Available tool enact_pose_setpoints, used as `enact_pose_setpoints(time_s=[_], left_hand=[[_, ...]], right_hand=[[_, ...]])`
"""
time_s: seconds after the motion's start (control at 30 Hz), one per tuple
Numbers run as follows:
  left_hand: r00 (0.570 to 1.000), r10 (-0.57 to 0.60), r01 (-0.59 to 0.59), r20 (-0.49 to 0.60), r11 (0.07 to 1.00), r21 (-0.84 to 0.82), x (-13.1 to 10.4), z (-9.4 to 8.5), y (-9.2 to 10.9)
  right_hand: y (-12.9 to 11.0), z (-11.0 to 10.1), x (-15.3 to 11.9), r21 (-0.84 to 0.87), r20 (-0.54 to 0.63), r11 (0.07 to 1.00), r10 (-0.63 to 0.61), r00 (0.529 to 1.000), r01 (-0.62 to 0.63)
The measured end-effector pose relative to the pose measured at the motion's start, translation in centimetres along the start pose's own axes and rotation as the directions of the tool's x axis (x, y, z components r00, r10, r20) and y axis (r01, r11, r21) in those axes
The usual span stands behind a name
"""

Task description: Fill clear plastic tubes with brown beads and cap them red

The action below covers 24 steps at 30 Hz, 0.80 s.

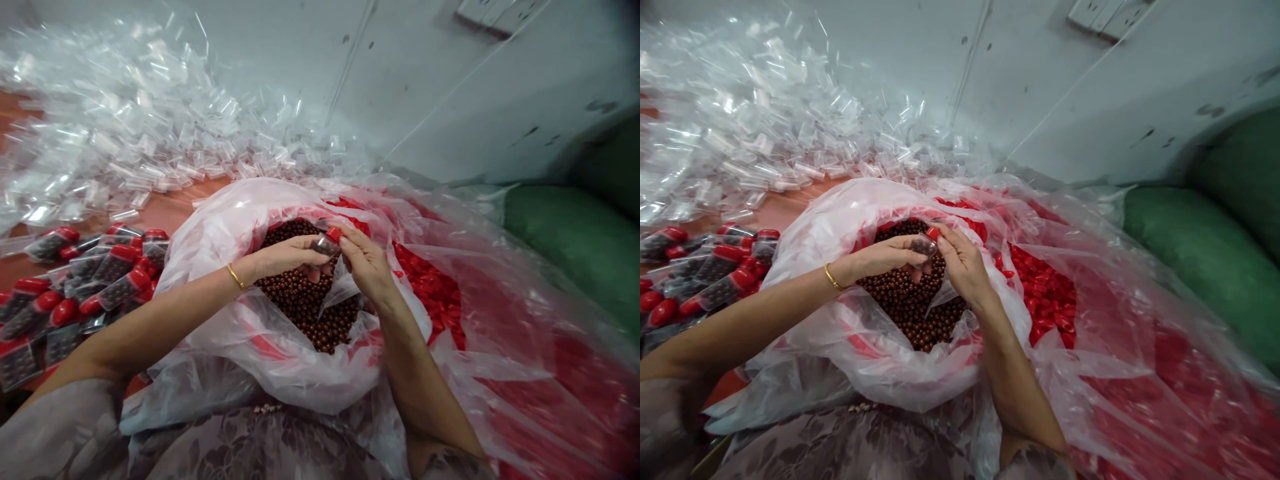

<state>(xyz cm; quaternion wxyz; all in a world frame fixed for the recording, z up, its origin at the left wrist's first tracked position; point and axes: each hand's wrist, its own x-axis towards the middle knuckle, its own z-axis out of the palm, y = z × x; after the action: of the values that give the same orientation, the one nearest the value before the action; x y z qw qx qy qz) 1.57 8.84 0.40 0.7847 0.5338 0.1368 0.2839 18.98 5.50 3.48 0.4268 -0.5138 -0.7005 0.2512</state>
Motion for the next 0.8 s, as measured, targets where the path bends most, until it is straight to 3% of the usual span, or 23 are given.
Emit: enact_pose_setpoints(time_s=[0.1, 0.33, 0.53, 0.73, 0.8], left_hand=[[0.998, 0.045, -0.038, -0.037, 0.987, 0.154, 0.0, 0.2, -0.2], [0.986, 0.111, -0.067, -0.127, 0.948, 0.310, -0.1, 0.3, -0.5], [0.958, 0.253, -0.167, -0.139, 0.879, 0.447, -0.3, 0.7, -0.4], [0.995, 0.062, -0.016, -0.076, 0.865, 0.501, -0.6, 1.2, 0.4], [0.999, 0.019, 0.002, -0.033, 0.846, 0.533, -0.5, 1.3, 0.7]], right_hand=[[0.1, 0.3, -0.4, -0.050, -0.010, 0.996, -0.081, 0.997, 0.080], [0.8, 0.8, -0.9, -0.024, 0.005, 1.000, -0.017, 1.000, 0.018], [0.5, 1.0, -2.0, -0.057, 0.045, 0.994, -0.090, 0.995, 0.092], [-0.1, -1.1, -2.1, -0.218, 0.156, 0.966, -0.106, 0.982, 0.139], [-0.4, -1.6, -1.5, -0.239, 0.115, 0.964, -0.096, 0.989, 0.121]])
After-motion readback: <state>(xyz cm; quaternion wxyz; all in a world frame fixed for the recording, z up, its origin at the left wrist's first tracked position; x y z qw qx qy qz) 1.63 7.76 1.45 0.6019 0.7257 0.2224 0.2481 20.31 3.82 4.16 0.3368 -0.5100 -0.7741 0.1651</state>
